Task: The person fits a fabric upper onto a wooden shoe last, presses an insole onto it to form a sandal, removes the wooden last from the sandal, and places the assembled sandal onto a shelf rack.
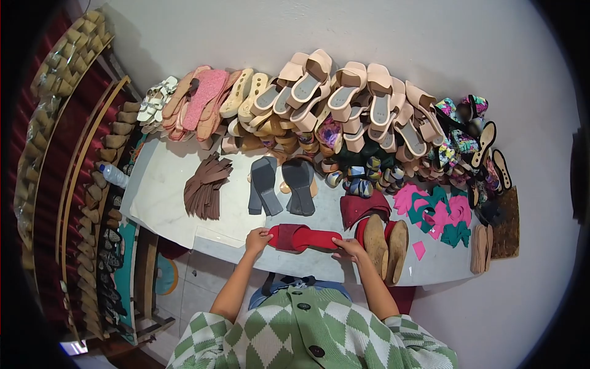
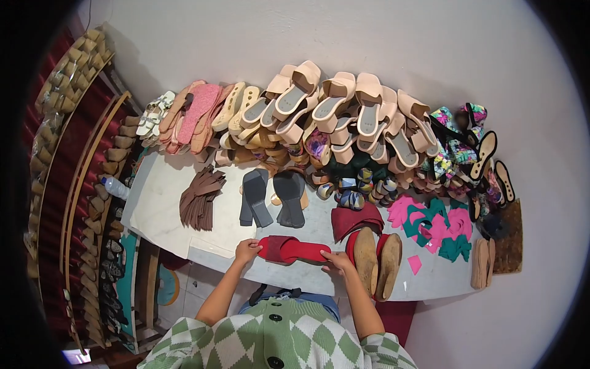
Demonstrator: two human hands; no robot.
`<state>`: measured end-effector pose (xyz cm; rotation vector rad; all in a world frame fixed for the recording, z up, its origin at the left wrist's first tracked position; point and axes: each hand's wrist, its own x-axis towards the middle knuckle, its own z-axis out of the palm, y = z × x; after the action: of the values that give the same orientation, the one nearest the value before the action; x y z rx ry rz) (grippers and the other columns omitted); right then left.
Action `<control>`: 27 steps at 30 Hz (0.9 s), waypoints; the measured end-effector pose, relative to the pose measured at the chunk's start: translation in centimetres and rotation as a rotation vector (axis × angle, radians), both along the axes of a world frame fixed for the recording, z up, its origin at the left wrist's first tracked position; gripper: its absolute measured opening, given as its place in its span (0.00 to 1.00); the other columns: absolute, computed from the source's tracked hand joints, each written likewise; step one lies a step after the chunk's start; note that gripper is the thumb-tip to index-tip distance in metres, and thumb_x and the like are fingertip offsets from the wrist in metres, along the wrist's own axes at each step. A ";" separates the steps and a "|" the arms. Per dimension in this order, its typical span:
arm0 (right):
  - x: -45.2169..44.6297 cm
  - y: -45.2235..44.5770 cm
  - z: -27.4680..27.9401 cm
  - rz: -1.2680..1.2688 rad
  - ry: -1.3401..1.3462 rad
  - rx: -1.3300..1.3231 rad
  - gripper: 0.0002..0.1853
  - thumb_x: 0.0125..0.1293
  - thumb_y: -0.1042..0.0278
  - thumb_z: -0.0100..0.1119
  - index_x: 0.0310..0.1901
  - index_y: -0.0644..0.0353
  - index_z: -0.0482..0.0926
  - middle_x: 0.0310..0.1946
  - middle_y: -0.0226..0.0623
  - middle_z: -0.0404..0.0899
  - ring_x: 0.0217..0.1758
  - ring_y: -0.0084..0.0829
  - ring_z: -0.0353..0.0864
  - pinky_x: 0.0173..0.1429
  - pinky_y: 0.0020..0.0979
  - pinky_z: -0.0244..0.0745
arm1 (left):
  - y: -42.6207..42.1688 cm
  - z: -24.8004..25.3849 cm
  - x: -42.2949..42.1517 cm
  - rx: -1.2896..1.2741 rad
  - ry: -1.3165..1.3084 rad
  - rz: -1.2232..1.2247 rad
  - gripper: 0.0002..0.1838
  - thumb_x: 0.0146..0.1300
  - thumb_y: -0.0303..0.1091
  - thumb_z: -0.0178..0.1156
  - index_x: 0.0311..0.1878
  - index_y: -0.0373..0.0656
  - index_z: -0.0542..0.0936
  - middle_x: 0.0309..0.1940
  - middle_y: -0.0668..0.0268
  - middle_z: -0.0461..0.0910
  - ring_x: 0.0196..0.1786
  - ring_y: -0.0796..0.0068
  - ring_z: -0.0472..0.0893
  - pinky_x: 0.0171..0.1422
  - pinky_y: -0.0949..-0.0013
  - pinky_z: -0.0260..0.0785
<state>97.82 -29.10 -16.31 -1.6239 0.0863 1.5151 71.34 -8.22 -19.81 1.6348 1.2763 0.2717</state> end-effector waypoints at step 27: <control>-23.1 21.4 5.7 1.109 0.211 0.240 0.18 0.55 0.63 0.64 0.40 0.68 0.75 0.32 0.37 0.78 0.34 0.26 0.78 0.41 0.25 0.78 | -16.4 9.1 -27.1 0.019 -0.642 1.462 0.14 0.54 0.29 0.65 0.43 0.34 0.78 0.36 0.65 0.79 0.39 0.80 0.76 0.45 0.79 0.67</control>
<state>74.68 -7.71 -10.57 -1.3297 -0.9897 2.3747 44.27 -24.57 -10.72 0.2439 1.6695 1.5182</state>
